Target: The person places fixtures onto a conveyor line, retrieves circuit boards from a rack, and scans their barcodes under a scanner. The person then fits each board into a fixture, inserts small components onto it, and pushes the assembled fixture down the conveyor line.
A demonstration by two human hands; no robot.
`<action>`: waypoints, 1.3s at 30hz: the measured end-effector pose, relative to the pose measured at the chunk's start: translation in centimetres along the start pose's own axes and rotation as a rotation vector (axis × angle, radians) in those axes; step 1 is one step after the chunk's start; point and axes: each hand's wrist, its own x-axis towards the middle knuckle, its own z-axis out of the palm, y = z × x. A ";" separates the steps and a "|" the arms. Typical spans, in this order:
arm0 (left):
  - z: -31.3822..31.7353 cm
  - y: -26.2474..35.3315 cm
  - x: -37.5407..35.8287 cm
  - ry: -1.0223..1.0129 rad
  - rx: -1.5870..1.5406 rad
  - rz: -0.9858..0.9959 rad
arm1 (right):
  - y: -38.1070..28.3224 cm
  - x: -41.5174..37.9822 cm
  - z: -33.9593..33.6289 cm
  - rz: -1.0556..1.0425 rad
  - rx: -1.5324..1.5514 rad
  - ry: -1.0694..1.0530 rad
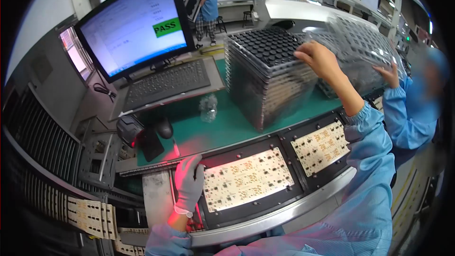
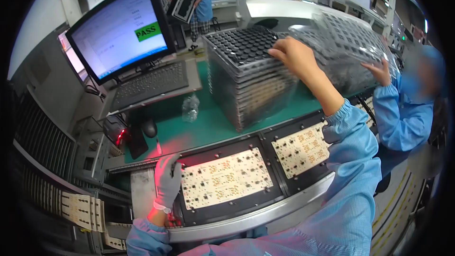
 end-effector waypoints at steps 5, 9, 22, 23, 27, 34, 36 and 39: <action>0.0 -1.9 0.2 -0.002 0.020 0.020 | -1.1 2.3 -0.7 0.143 -0.160 -0.131; -0.5 -1.5 0.4 -0.031 0.038 0.011 | -0.8 3.0 -0.9 0.148 -0.138 -0.192; 0.0 -3.7 0.0 0.031 -0.034 0.012 | -7.9 -13.0 2.8 0.324 1.064 -0.637; 0.2 -3.9 -0.2 0.020 -0.052 -0.013 | -8.3 -14.7 4.2 0.360 1.078 -0.711; 0.3 -4.3 -0.4 0.001 -0.064 -0.032 | -8.3 -19.6 10.1 0.515 1.255 -0.831; 0.3 -5.3 -0.8 0.056 -0.052 -0.008 | -11.2 -20.6 12.7 0.451 1.076 -0.643; 0.0 -5.2 -0.8 0.019 -0.006 0.007 | -11.4 -20.8 12.3 0.438 1.010 -0.653; 0.1 -5.2 -1.0 -0.004 -0.032 -0.035 | -11.7 -20.7 11.5 0.245 0.787 -0.536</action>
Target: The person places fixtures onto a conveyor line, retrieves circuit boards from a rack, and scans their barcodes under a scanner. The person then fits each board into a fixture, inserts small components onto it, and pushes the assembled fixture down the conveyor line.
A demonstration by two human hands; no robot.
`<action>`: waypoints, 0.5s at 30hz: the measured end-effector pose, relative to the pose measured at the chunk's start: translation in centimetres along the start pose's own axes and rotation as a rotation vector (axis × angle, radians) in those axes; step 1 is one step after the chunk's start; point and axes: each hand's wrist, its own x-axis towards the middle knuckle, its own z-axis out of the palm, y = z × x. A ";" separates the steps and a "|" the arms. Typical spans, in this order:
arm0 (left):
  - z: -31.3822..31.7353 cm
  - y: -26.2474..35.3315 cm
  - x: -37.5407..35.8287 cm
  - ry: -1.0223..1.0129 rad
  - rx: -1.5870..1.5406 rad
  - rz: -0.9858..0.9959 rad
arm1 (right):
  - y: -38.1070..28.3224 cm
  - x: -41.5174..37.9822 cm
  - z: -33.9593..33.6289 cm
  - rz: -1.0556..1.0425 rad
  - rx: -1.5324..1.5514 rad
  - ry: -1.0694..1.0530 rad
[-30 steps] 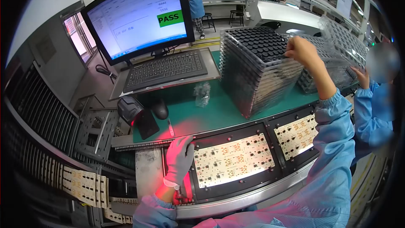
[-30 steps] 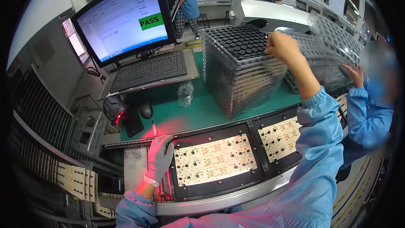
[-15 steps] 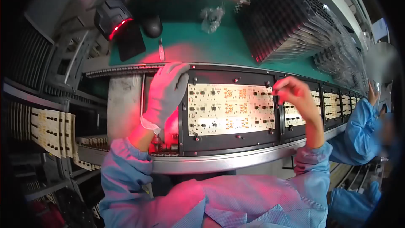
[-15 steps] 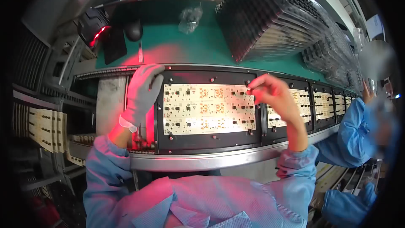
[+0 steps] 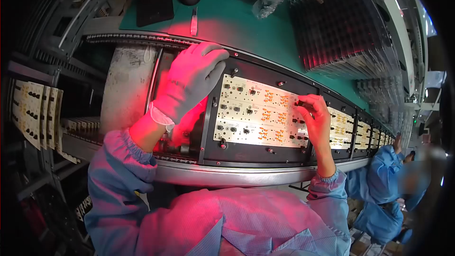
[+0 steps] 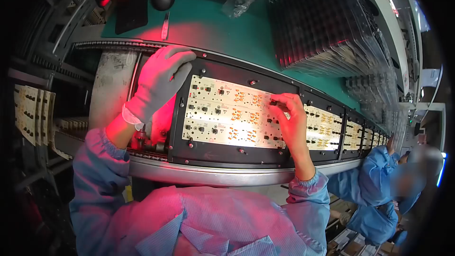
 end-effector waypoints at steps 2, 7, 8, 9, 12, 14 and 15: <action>0.1 -0.1 -0.1 0.006 0.035 0.030 | -0.2 -0.4 -0.2 -0.144 -0.401 -0.005; 0.1 -0.6 -0.3 -0.021 0.022 0.029 | 0.3 0.1 -0.1 -0.375 -0.669 -0.014; 0.2 -0.7 -0.4 -0.020 0.023 0.036 | 0.3 0.3 -0.1 -0.388 -0.664 -0.010; 0.3 -0.8 -0.5 -0.020 0.024 0.043 | 0.4 0.4 -0.1 -0.401 -0.657 -0.008; 0.0 -0.6 -0.5 -0.017 0.032 0.035 | 0.6 0.5 -0.5 -0.394 -0.669 -0.079; 0.2 -0.8 -0.6 -0.022 0.034 0.035 | 0.1 0.6 -0.8 -0.392 -0.702 -0.097; 0.3 -0.9 -0.7 -0.026 0.037 0.038 | -0.2 0.5 -1.0 -0.390 -0.734 -0.112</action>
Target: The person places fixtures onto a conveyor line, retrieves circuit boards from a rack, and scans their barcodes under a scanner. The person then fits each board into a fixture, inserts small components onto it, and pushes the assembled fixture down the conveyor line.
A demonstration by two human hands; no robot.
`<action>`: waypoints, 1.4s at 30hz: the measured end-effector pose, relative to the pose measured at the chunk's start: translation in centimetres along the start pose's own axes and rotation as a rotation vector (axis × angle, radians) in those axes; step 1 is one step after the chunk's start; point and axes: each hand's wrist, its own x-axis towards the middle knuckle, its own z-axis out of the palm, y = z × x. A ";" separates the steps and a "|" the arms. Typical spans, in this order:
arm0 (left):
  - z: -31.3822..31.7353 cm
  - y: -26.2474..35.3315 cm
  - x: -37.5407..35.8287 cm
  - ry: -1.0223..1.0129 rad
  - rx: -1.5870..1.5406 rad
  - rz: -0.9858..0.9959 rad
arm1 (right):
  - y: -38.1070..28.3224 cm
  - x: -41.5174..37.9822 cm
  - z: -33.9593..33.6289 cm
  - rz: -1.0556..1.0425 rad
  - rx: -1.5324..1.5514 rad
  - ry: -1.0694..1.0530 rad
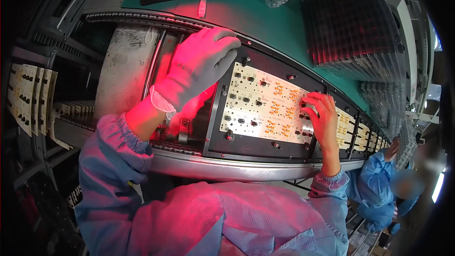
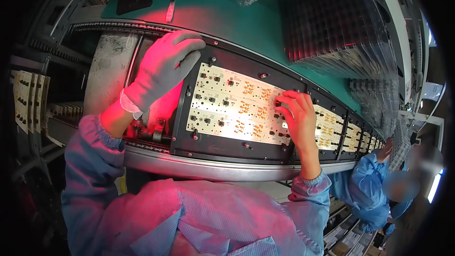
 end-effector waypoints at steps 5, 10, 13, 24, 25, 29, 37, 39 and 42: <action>0.0 -0.2 -0.3 -0.009 -0.019 -0.015 | 0.0 -0.2 0.5 0.047 0.026 0.001; -0.1 -0.3 -0.5 -0.032 -0.032 -0.021 | 0.0 -0.2 1.0 0.105 0.052 0.013; -0.3 -0.3 -0.6 -0.032 -0.034 -0.013 | 0.1 -0.3 1.2 0.105 0.057 0.024; -0.5 -0.7 -0.9 -0.059 -0.029 -0.004 | -0.1 -0.3 1.6 0.103 0.088 0.013; -0.6 -0.6 -0.8 -0.063 -0.028 -0.008 | -0.1 -0.3 1.6 0.106 0.086 0.016; -0.6 -1.0 -0.9 -0.060 -0.023 0.012 | -0.4 -0.1 1.5 0.113 0.075 0.004; -1.6 -0.7 -0.8 -0.080 -0.026 0.014 | -1.1 0.0 1.5 0.111 0.070 -0.008; -1.7 -0.5 -1.0 -0.073 -0.035 0.033 | -1.3 0.1 1.2 0.013 0.010 0.101; -1.4 -0.9 -1.0 -0.072 -0.051 0.051 | -0.7 0.5 -2.3 -0.020 -0.050 0.343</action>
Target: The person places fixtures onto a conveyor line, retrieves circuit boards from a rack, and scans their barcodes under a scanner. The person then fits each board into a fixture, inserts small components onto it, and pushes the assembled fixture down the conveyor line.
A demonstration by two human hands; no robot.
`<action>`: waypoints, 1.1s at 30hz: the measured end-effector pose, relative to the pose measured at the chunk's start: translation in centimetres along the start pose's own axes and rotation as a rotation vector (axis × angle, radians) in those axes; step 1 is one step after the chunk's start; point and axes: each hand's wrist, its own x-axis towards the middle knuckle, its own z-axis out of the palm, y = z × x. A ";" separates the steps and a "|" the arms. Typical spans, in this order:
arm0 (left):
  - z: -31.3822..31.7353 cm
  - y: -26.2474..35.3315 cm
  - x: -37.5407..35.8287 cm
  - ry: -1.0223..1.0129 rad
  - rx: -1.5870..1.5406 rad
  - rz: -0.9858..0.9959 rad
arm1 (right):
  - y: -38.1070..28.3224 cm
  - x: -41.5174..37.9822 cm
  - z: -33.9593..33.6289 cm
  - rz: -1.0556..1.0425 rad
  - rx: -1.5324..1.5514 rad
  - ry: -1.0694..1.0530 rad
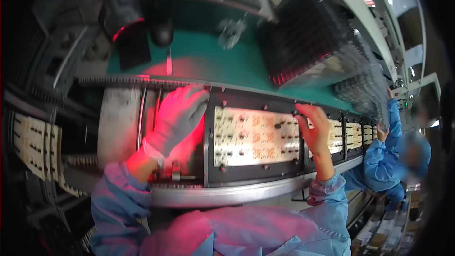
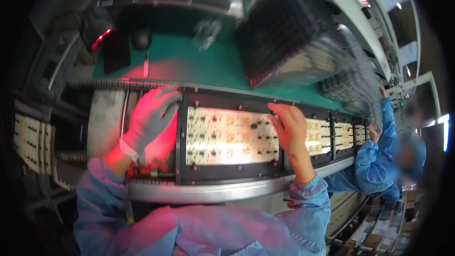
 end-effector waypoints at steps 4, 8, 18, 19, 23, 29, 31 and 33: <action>0.2 0.3 -0.2 -0.001 0.002 0.034 | 4.1 5.1 -6.3 0.070 -0.054 0.573; -0.3 0.0 -0.1 -0.021 0.013 0.036 | 10.1 10.2 -10.0 0.148 -0.152 0.638; -0.2 -0.7 -0.2 -0.030 -0.032 0.022 | 11.5 14.6 -14.2 0.527 -0.275 -0.031; -0.2 -0.7 -0.2 -0.038 -0.025 0.024 | 11.9 14.6 -14.3 0.534 -0.304 -0.033; -0.5 -0.3 -0.2 -0.018 -0.019 0.039 | 11.7 14.3 -14.0 0.487 -0.268 0.032; -0.6 -0.8 -0.4 -0.032 -0.008 0.015 | 5.8 8.3 -11.8 0.314 0.081 0.250; -0.8 -1.1 -0.5 -0.022 0.008 0.025 | 2.8 4.6 -9.3 0.422 0.414 0.119; -0.2 -2.0 -0.6 -0.017 -0.022 0.056 | 0.1 1.5 -5.8 0.523 0.669 0.087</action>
